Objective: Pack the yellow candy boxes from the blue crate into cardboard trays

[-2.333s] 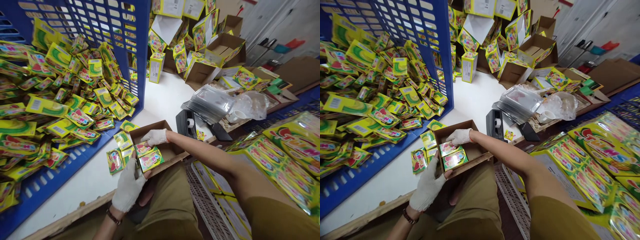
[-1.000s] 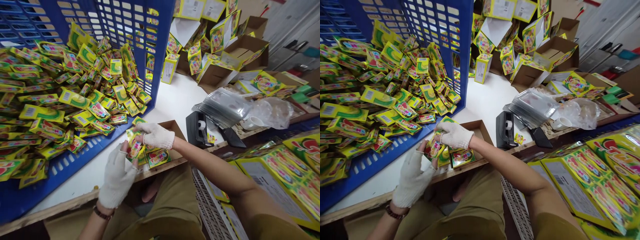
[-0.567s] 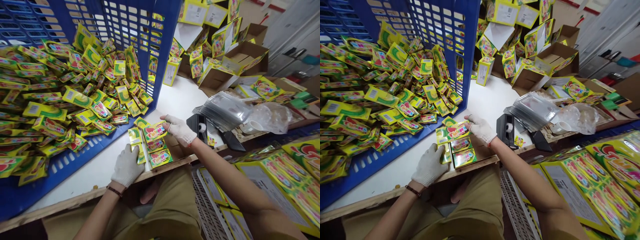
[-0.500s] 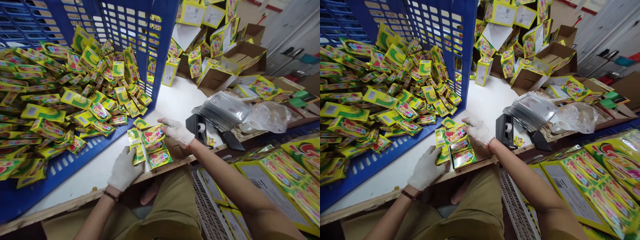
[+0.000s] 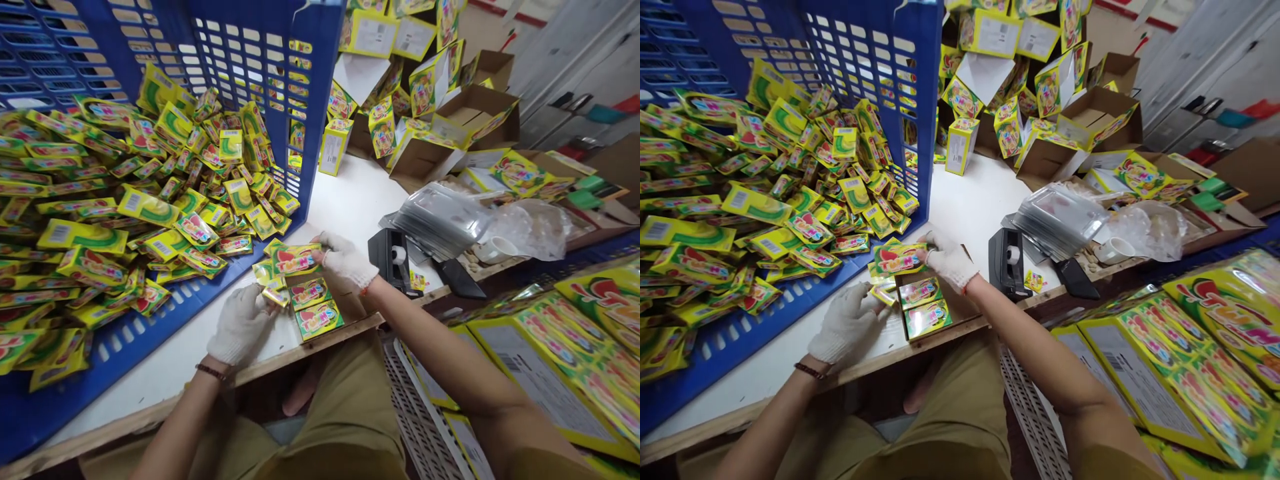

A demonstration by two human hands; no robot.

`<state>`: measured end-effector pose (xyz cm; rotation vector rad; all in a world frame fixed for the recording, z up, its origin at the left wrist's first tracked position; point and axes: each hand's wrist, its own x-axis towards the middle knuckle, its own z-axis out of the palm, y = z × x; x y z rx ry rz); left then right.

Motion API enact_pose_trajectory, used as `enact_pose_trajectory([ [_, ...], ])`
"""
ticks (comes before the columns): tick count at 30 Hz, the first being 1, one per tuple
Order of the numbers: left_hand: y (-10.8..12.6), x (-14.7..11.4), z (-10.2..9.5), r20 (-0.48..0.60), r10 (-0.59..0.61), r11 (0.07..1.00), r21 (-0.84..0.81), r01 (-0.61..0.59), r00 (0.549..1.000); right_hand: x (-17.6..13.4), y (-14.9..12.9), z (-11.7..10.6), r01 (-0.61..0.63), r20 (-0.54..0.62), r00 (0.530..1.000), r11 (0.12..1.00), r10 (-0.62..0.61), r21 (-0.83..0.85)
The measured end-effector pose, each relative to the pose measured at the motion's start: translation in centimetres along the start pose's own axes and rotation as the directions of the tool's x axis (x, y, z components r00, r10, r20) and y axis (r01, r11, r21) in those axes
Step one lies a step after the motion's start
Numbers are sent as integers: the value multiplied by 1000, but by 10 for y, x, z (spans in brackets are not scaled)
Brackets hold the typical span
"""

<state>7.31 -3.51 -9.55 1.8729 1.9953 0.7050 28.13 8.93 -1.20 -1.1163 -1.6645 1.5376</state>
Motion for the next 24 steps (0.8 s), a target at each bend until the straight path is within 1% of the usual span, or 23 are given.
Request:
enact_pose_trajectory([
  [2, 2, 2, 2, 53, -119, 977, -169, 126, 992, -1, 1, -20, 45, -96, 994, 996, -52, -80],
  [3, 3, 2, 4, 94, -163, 946, -267, 183, 982, -2, 2, -30, 60, -129, 988, 988, -79, -141],
  [4, 3, 1, 4, 142, -187, 905, -360, 226, 972, -3, 5, -39, 72, -154, 983, 976, -105, -205],
  [6, 4, -4, 1, 222, -172, 814, -517, 265, 960, -6, 11, -51, 72, -191, 972, 950, -134, -303],
  [8, 8, -11, -10, 226, -179, 723, -630, 284, 958, -9, 19, -57, 45, -221, 967, 936, -129, -350],
  [9, 13, -14, -18, 198, -207, 689, -665, 286, 958, -10, 23, -59, 31, -236, 964, 929, -126, -368],
  [10, 21, -18, -27, 166, -231, 673, -685, 280, 959, -11, 26, -59, 26, -249, 960, 922, -131, -386],
  [11, 32, -20, -36, 142, -237, 679, -683, 269, 961, -11, 29, -58, 31, -259, 955, 914, -147, -404],
  [12, 46, -21, -43, 124, -204, 710, -665, 234, 971, -11, 30, -57, 45, -264, 950, 907, -169, -419],
  [13, 62, -20, -47, 181, -110, 760, -618, 200, 977, -10, 32, -55, 64, -263, 945, 900, -193, -431],
  [14, 80, -17, -47, 244, -21, 832, -533, 152, 970, -10, 33, -53, 82, -253, 944, 894, -211, -440],
  [16, 113, -7, -39, 284, 77, 950, -311, 16, 956, -9, 35, -47, 105, -205, 954, 886, -217, -451],
  [17, 127, 0, -32, 285, 74, 987, -158, -29, 956, -8, 37, -44, 107, -177, 962, 883, -208, -456],
  [18, 137, 6, -25, 295, 37, 999, -24, -32, 955, -8, 39, -41, 102, -151, 970, 880, -192, -464],
  [19, 145, 12, -17, 311, 0, 996, 80, -26, 951, -7, 41, -39, 88, -133, 976, 874, -171, -477],
  [20, 149, 17, -11, 332, -35, 989, 149, -15, 943, -6, 43, -37, 67, -119, 982, 865, -145, -498],
  [22, 151, 23, -4, 390, -66, 981, 196, -13, 919, -3, 47, -34, 21, -103, 990, 828, -95, -561],
  [24, 150, 24, -4, 427, -61, 979, 203, -30, 902, 4, 50, -31, -32, -100, 994, 783, -38, -621],
])
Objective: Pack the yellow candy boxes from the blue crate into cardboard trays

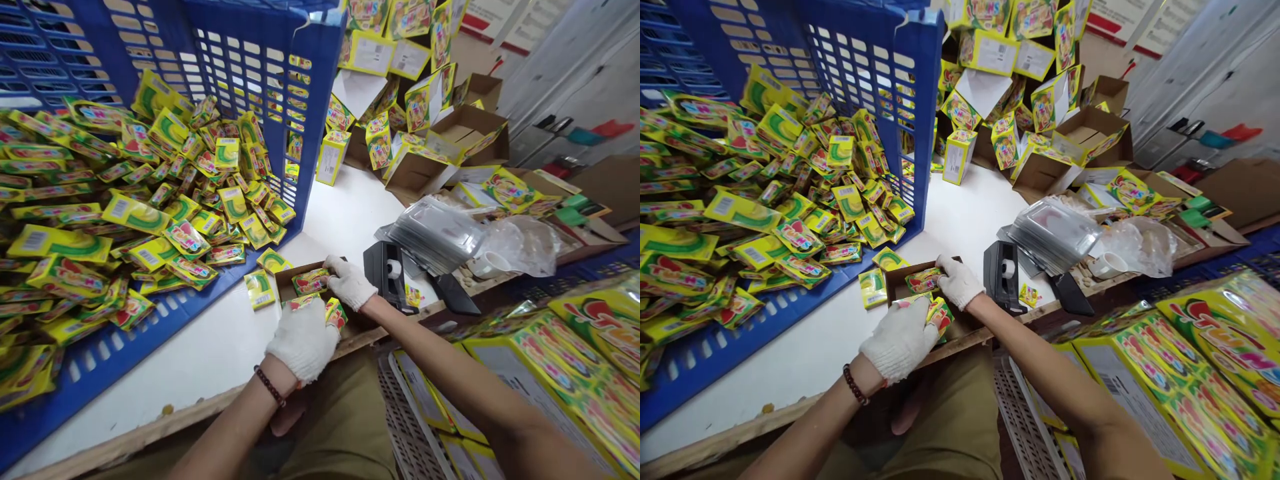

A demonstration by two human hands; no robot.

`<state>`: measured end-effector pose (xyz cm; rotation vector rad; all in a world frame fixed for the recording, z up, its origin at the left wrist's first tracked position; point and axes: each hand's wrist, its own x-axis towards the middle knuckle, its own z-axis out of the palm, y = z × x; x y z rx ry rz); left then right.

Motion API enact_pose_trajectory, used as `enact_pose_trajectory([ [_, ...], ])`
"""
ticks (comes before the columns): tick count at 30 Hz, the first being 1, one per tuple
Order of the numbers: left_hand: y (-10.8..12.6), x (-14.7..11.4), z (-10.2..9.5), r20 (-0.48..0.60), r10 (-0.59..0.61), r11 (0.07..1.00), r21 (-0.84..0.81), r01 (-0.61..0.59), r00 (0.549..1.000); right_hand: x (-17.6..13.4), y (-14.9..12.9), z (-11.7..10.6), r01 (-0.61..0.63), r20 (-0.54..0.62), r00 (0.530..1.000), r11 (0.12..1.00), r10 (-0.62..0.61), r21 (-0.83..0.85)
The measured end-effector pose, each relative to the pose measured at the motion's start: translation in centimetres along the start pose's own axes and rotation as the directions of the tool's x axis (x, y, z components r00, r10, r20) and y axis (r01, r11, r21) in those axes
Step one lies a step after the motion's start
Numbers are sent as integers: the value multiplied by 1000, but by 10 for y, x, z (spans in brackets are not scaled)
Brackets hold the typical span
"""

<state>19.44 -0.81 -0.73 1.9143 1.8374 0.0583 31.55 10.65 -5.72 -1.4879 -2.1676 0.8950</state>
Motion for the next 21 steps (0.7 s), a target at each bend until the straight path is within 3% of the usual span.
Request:
enact_pose_trajectory([
  [5, -2, -2, -1, 8, 14, 1000, 16, -14, 1000, 19, -2, 13, -153, 79, 983, 975, 167, -160],
  [13, -5, -2, -2, -2, 16, 1000, -8, -16, 1000, 21, -10, 27, -237, 124, 956, 950, 265, -204],
  [18, -9, -4, 1, -45, 4, 1000, 19, -4, 999, 23, -24, 25, -151, 176, 962, 944, 208, -292],
  [21, -14, -6, 4, -55, -23, 1000, -10, 22, 998, 18, -25, 24, -149, 149, 968, 944, 199, -296],
])
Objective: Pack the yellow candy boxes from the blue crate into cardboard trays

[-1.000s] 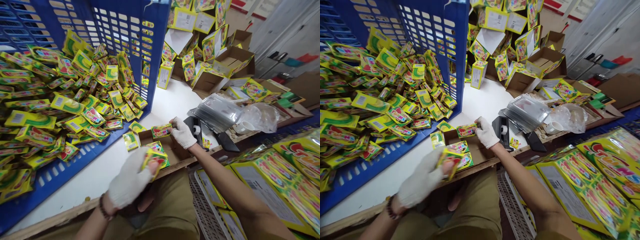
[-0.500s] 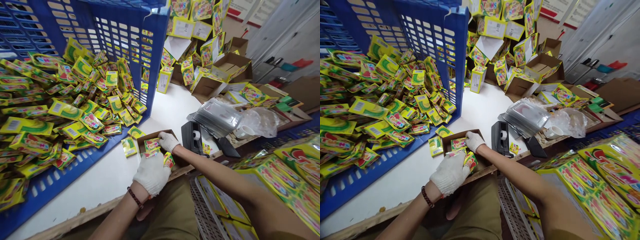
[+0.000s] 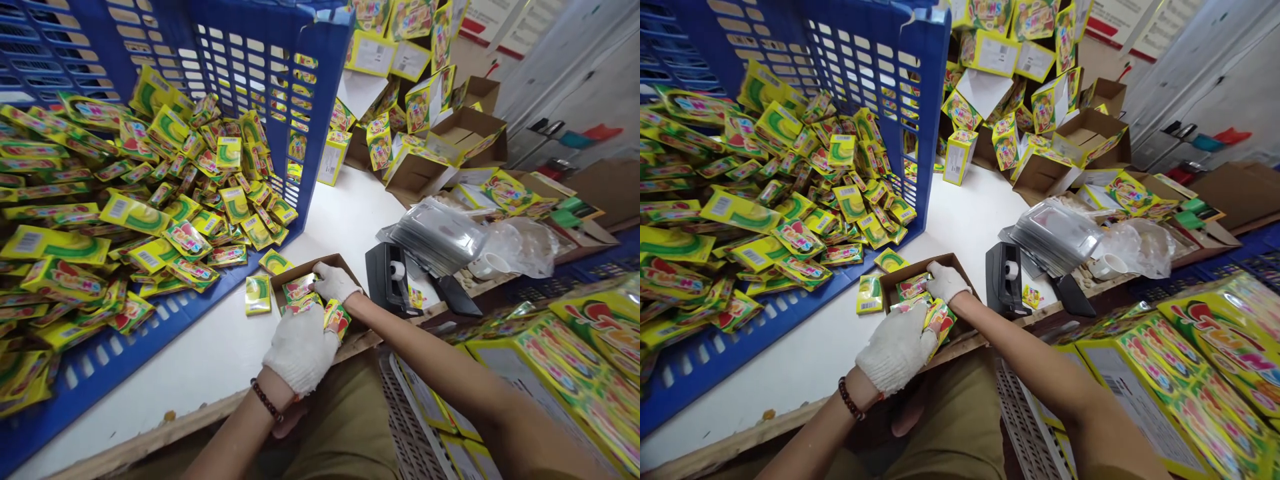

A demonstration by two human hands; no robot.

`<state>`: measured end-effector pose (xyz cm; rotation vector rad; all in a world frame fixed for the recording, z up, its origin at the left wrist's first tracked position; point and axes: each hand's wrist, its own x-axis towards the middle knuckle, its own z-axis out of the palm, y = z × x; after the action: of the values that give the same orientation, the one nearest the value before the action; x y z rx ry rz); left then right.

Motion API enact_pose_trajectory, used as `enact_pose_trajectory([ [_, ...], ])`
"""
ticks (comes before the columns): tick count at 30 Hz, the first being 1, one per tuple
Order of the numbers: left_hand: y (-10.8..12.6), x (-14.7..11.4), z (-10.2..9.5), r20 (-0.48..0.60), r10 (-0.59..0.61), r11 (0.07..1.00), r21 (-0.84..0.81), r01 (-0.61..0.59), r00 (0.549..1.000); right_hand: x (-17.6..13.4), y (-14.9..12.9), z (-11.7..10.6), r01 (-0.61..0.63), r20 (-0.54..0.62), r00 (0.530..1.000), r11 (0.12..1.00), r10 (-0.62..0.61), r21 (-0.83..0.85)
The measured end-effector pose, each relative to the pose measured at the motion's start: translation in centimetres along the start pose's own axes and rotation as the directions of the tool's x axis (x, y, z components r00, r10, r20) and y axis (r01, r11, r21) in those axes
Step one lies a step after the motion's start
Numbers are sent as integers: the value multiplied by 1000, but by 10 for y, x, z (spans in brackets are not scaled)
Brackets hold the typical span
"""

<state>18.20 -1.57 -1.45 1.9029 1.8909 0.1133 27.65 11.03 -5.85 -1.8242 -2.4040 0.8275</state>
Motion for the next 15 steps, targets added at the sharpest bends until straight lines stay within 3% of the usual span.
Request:
enact_pose_trajectory([
  [4, -2, -2, 0, -3, 28, 999, -29, -28, 1000, -5, 5, 3, -93, -31, 995, 995, 92, -35],
  [8, -1, -1, -2, 19, 43, 999, -24, -43, 999, 1, 10, 8, -91, -3, 996, 996, 91, -8],
  [15, -5, 1, 0, 28, 102, 994, -29, -101, 994, 4, 21, 9, 64, 75, 994, 975, -82, 210],
])
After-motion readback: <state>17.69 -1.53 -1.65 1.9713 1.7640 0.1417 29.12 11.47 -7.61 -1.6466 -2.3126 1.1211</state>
